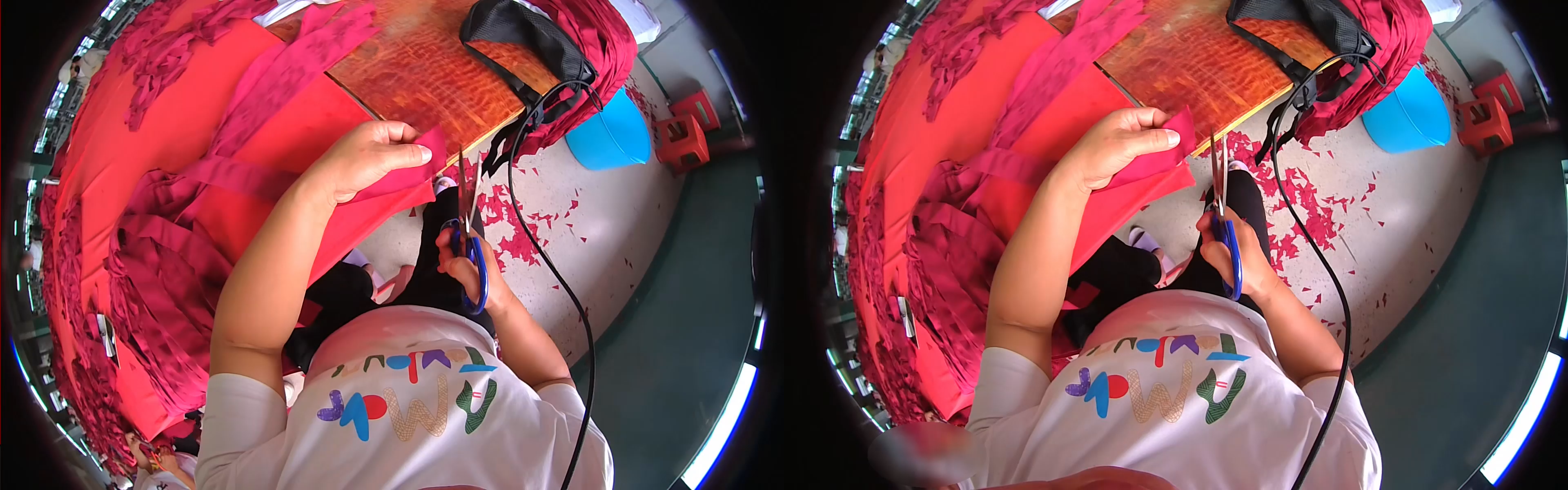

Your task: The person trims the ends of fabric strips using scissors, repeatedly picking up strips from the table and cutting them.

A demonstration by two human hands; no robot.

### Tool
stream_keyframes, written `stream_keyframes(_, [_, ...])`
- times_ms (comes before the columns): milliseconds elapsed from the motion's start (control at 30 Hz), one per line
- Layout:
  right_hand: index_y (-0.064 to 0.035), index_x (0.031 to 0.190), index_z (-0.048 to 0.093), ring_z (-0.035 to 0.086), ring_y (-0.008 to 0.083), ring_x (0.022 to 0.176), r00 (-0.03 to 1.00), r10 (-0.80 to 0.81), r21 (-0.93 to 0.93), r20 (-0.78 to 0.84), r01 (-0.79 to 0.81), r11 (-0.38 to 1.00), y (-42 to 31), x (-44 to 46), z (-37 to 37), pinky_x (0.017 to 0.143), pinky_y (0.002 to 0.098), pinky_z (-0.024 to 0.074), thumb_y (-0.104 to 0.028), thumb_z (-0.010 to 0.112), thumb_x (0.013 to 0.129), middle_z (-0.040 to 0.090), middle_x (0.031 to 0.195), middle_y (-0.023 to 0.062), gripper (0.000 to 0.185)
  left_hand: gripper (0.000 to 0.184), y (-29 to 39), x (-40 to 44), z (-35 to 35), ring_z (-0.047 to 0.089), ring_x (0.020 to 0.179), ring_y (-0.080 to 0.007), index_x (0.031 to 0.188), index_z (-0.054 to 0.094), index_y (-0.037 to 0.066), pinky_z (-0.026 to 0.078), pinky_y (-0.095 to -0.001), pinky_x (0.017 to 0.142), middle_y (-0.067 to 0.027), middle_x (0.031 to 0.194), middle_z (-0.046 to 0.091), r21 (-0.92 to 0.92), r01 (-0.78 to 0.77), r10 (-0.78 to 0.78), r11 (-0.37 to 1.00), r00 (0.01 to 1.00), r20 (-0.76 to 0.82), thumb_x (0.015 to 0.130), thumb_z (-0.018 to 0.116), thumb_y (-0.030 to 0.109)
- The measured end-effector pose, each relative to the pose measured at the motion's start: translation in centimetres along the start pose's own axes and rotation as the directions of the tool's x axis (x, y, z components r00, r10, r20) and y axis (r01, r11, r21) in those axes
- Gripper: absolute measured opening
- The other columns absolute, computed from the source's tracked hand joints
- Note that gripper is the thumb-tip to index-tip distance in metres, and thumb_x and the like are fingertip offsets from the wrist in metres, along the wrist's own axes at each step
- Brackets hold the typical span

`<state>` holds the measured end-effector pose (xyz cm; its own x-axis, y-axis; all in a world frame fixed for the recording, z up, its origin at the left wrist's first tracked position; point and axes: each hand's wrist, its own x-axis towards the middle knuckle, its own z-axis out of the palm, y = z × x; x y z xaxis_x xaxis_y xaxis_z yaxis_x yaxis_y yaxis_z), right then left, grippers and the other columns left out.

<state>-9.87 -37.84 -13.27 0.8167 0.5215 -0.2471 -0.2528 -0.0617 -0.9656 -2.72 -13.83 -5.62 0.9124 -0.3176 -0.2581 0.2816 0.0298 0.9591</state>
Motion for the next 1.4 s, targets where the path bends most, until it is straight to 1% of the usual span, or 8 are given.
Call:
stream_keyframes(67, [0.0018,0.101,0.053,0.052,0.0128,0.068,0.996,0.059,0.111,0.067,-0.066,0.992,0.0,1.1,-0.2,0.064,0.0261,0.0443,-0.013,0.053,0.078,0.053,0.077,0.0043,0.027,0.014,-0.1,0.1,0.1,0.053,0.082,-0.0038,0.098,0.065,0.005,0.042,-0.0212,0.079,0.0043,0.087,0.061,0.005,-0.005,0.005,1.0,1.0,-0.017,0.09,0.065,0.016])
stream_keyframes(333, [0.0026,0.101,0.053,0.052,0.0127,0.068,0.995,0.053,0.055,0.087,-0.058,0.997,-1.4,2.7,0.1,0.064,0.0257,0.0448,-0.013,0.052,0.079,0.053,0.076,0.0044,0.027,0.016,-0.3,0.4,0.2,0.055,0.087,-0.0052,0.098,0.066,0.005,0.042,-0.0224,0.082,0.0027,0.09,0.063,0.016,0.046,-0.044,0.999,0.991,-0.126,0.088,0.067,0.018])
stream_keyframes(500, [0.0029,0.099,0.054,0.053,0.0129,0.064,0.995,0.017,0.047,0.1,-0.022,0.999,-1.4,3.3,0.4,0.062,0.0259,0.045,-0.012,0.053,0.079,0.054,0.072,0.0044,0.025,0.021,-0.5,0.5,0.1,0.058,0.087,-0.008,0.098,0.067,0.003,0.045,-0.0246,0.081,-0.002,0.09,0.067,0.015,0.037,-0.034,0.999,0.985,-0.169,0.085,0.071,0.019])
stream_keyframes(633, [0.0029,0.098,0.055,0.054,0.013,0.066,0.995,0.026,0.069,0.095,-0.033,0.997,-1.4,3.3,0.4,0.062,0.0268,0.0456,-0.012,0.054,0.078,0.055,0.073,0.0055,0.025,0.019,-0.4,0.4,0.0,0.056,0.087,-0.0066,0.095,0.067,0.004,0.043,-0.024,0.082,0.0013,0.088,0.064,0.027,0.029,-0.025,0.999,0.989,-0.145,0.086,0.07,0.02])
stream_keyframes(800, [0.0028,0.093,0.056,0.056,0.0142,0.062,0.996,-0.046,-0.101,0.076,0.054,0.993,-1.5,3.5,0.0,0.059,0.0288,0.0467,-0.011,0.056,0.076,0.056,0.07,0.0058,0.022,0.019,-0.4,0.4,0.1,0.056,0.087,-0.0074,0.095,0.067,0.003,0.043,-0.0243,0.082,0.0006,0.089,0.064,0.045,0.034,-0.027,0.998,0.987,-0.159,0.086,0.07,0.02])
stream_keyframes(1000, [0.0026,0.09,0.055,0.056,0.0145,0.058,0.999,-0.016,-0.032,0.041,0.017,0.999,-1.7,3.5,0.5,0.056,0.0288,0.0467,-0.012,0.055,0.077,0.055,0.068,0.0055,0.02,0.019,-0.4,0.4,0.1,0.056,0.088,-0.0073,0.095,0.067,0.004,0.043,-0.0245,0.083,0.0005,0.089,0.064,0.054,0.031,-0.022,0.998,0.987,-0.158,0.086,0.07,0.02])
stream_keyframes(1233, [0.0015,0.086,0.053,0.055,0.0139,0.056,0.999,0.023,-0.05,0.038,-0.021,0.998,-2.3,3.4,0.6,0.053,0.0282,0.0461,-0.015,0.054,0.077,0.053,0.067,0.005,0.019,0.018,-0.4,0.4,0.0,0.056,0.086,-0.0073,0.095,0.067,0.004,0.043,-0.0243,0.082,0.0007,0.088,0.064,0.041,0.034,-0.028,0.999,0.988,-0.154,0.086,0.07,0.02])
stream_keyframes(1400, [0.0011,0.084,0.052,0.054,0.0136,0.055,0.999,0.023,-0.032,0.043,-0.021,0.999,-1.9,3.5,0.7,0.052,0.028,0.0453,-0.015,0.054,0.077,0.052,0.066,0.0043,0.017,0.023,-0.1,0.1,0.3,0.059,0.087,-0.008,0.101,0.067,0.002,0.045,-0.0242,0.083,-0.0015,0.091,0.066,0.029,0.034,-0.029,0.999,0.989,-0.145,0.085,0.071,0.019])
